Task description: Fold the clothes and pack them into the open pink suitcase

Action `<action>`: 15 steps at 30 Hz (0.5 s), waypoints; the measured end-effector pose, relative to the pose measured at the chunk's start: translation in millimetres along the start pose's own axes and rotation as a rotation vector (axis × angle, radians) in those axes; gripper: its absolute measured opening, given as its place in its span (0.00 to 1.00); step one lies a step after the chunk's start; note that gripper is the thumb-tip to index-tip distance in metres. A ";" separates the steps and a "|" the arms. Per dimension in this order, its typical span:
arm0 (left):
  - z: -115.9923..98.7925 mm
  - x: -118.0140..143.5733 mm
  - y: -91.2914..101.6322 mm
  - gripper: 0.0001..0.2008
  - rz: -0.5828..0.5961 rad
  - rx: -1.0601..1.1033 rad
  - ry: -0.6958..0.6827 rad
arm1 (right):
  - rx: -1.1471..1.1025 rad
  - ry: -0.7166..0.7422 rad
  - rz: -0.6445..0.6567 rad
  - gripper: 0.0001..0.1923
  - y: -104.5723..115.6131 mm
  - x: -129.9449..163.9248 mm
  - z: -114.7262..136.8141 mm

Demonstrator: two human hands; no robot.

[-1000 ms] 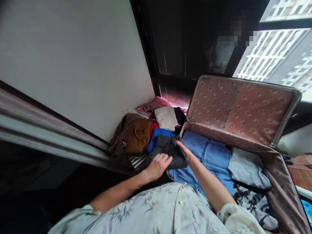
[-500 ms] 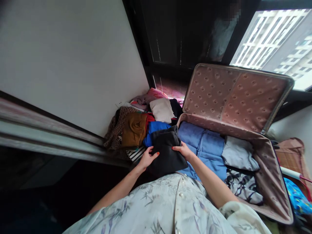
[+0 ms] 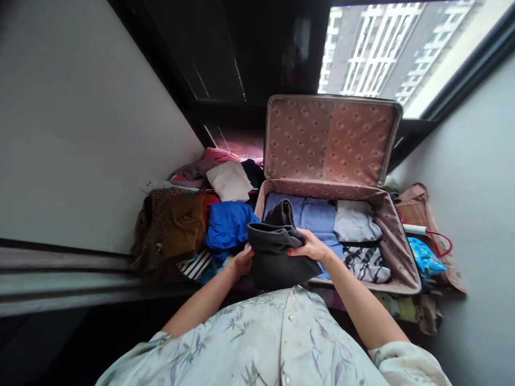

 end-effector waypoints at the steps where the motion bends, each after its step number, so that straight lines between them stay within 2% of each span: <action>1: -0.9 -6.5 -11.5 0.37 0.061 0.022 0.011 | 0.003 -0.021 -0.036 0.24 10.3 8.2 -1.5; 3: -4.3 -18.3 -34.6 0.40 0.201 0.078 0.046 | -0.039 -0.093 -0.148 0.24 33.4 24.0 -8.5; 5: -9.7 -30.5 -52.2 0.45 0.207 0.095 0.021 | -0.117 -0.171 -0.284 0.25 58.3 37.5 -20.6; 8: -11.0 -51.5 -72.4 0.49 0.086 0.054 -0.066 | -0.165 -0.242 -0.415 0.27 91.9 49.5 -46.1; 10: -2.2 -67.4 -83.5 0.50 0.007 -0.018 -0.080 | -0.091 -0.201 -0.498 0.31 111.2 52.2 -64.7; 13: 24.1 -91.5 -93.5 0.52 -0.103 -0.122 0.026 | 0.100 -0.138 -0.662 0.38 132.6 55.3 -95.7; 15: 45.7 -103.7 -95.9 0.52 -0.158 -0.175 0.172 | 0.202 -0.270 -0.683 0.36 138.5 57.8 -121.9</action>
Point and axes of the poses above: each hand's wrist, its own x-axis away from the middle knuckle, its own y-axis out of the back of the hand, z = x × y, the point moved 4 cm from there along -x, towards the middle knuckle, and after that the axes turned 4 degrees about y, right-handed, at the moved point
